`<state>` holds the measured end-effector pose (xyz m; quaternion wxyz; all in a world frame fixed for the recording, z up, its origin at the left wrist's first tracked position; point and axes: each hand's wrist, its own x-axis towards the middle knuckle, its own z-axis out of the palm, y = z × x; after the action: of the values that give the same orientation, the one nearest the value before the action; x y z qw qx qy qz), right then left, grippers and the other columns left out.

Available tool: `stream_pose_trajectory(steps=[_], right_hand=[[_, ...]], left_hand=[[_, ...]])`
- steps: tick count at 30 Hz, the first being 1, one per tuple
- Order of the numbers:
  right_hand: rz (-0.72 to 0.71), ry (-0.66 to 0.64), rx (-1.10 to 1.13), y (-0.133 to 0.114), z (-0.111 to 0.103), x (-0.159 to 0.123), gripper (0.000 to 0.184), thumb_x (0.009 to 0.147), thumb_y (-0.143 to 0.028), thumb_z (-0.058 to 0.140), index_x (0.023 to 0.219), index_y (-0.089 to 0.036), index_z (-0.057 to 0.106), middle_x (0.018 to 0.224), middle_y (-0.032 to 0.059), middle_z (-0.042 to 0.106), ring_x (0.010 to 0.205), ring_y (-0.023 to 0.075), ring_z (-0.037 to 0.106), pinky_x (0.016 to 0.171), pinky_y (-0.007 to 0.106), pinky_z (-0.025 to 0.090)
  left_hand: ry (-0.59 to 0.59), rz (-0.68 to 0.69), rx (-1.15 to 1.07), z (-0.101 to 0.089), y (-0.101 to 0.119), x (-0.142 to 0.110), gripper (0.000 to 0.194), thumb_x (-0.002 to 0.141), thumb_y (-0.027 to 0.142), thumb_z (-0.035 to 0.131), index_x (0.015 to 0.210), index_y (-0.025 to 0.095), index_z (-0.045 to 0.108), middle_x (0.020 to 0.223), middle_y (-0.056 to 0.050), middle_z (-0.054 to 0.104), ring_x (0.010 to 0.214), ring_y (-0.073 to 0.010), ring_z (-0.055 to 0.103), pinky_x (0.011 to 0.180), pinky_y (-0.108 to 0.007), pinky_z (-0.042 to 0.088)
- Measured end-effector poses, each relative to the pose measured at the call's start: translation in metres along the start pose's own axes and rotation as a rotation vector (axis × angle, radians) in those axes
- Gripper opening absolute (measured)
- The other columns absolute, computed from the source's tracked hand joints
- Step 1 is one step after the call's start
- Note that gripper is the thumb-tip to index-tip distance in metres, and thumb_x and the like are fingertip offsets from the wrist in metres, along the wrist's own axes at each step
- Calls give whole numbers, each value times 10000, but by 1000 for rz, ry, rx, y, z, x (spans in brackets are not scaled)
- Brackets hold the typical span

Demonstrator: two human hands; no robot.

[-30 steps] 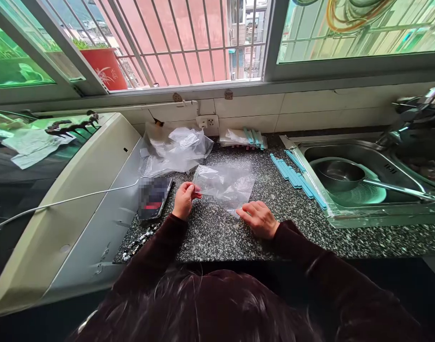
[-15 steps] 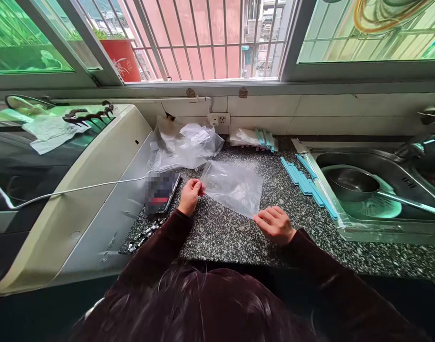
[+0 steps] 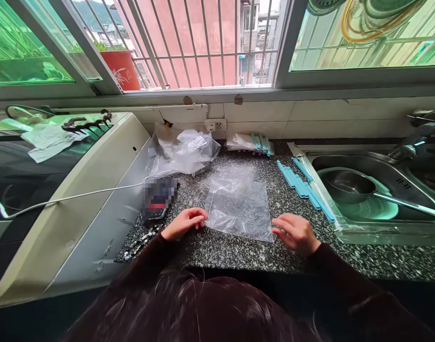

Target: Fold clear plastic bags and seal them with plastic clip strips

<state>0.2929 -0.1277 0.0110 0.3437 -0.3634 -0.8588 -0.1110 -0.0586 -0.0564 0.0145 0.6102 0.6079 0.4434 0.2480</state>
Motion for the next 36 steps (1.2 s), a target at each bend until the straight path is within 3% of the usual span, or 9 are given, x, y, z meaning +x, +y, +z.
stream_pose_trajectory(steps=[2, 5, 8, 15, 20, 25, 30, 33, 36], right_hand=[[260, -3, 10, 18, 5, 10, 101, 821, -200, 533, 856, -178, 625, 781, 65, 665, 721, 148, 609, 672, 263, 490], [724, -92, 49, 52, 24, 32, 158, 805, -262, 515, 821, -161, 635, 782, 79, 675, 680, 167, 610, 624, 287, 490], [1083, -248, 260, 82, 46, 53, 207, 800, -256, 474, 850, -128, 629, 743, 80, 677, 588, 134, 587, 539, 247, 475], [1079, -283, 262, 112, 72, 75, 185, 738, -220, 504, 790, -129, 656, 665, 61, 666, 585, 133, 573, 566, 235, 452], [1033, -317, 247, 114, 74, 73, 155, 694, -252, 536, 709, -164, 664, 698, 52, 674, 636, 155, 577, 617, 261, 437], [985, -337, 292, 110, 71, 71, 174, 664, -324, 559, 660, -174, 647, 635, 28, 645, 604, 144, 546, 586, 255, 413], [922, -320, 438, 104, 59, 78, 353, 638, -515, 571, 637, -164, 610, 566, 5, 581, 534, 116, 479, 522, 245, 390], [860, -198, 523, 96, 40, 88, 437, 607, -605, 594, 624, -168, 593, 578, 9, 575, 542, 116, 476, 531, 255, 400], [771, 1, 464, 82, 16, 99, 401, 663, -586, 596, 655, -185, 603, 638, 21, 600, 568, 125, 501, 545, 263, 422]], left_hand=[[-47, -57, 51, -7, 6, -1, 279, 671, 365, 617, 810, 123, 603, 567, 17, 554, 496, -81, 482, 454, -191, 351], [110, -58, 24, -18, 18, 17, 271, 670, 375, 630, 764, 125, 583, 628, 10, 565, 472, -61, 468, 398, -170, 317], [215, -97, -9, -22, 28, 47, 223, 701, 334, 622, 722, 119, 566, 573, 30, 512, 406, -37, 404, 352, -159, 265], [227, -216, -61, -13, 50, 98, 309, 814, 358, 535, 615, 121, 528, 425, 78, 335, 308, -18, 260, 347, -174, 132], [242, -267, -22, -3, 57, 114, 337, 763, 320, 617, 524, 140, 462, 381, 71, 338, 304, -24, 252, 360, -190, 128], [261, -143, -66, 2, 61, 118, 262, 696, 225, 668, 547, 143, 468, 412, 87, 345, 340, -15, 276, 377, -178, 151], [307, 77, -116, -2, 76, 108, 138, 678, 203, 639, 603, 125, 554, 440, 69, 424, 382, -29, 314, 398, -188, 211], [344, 175, -93, -7, 93, 97, 140, 657, 229, 657, 606, 125, 579, 421, 78, 403, 400, -35, 297, 416, -200, 221], [373, 324, -47, -12, 111, 81, 138, 657, 255, 668, 631, 131, 613, 478, 57, 466, 453, -47, 348, 461, -207, 290]])
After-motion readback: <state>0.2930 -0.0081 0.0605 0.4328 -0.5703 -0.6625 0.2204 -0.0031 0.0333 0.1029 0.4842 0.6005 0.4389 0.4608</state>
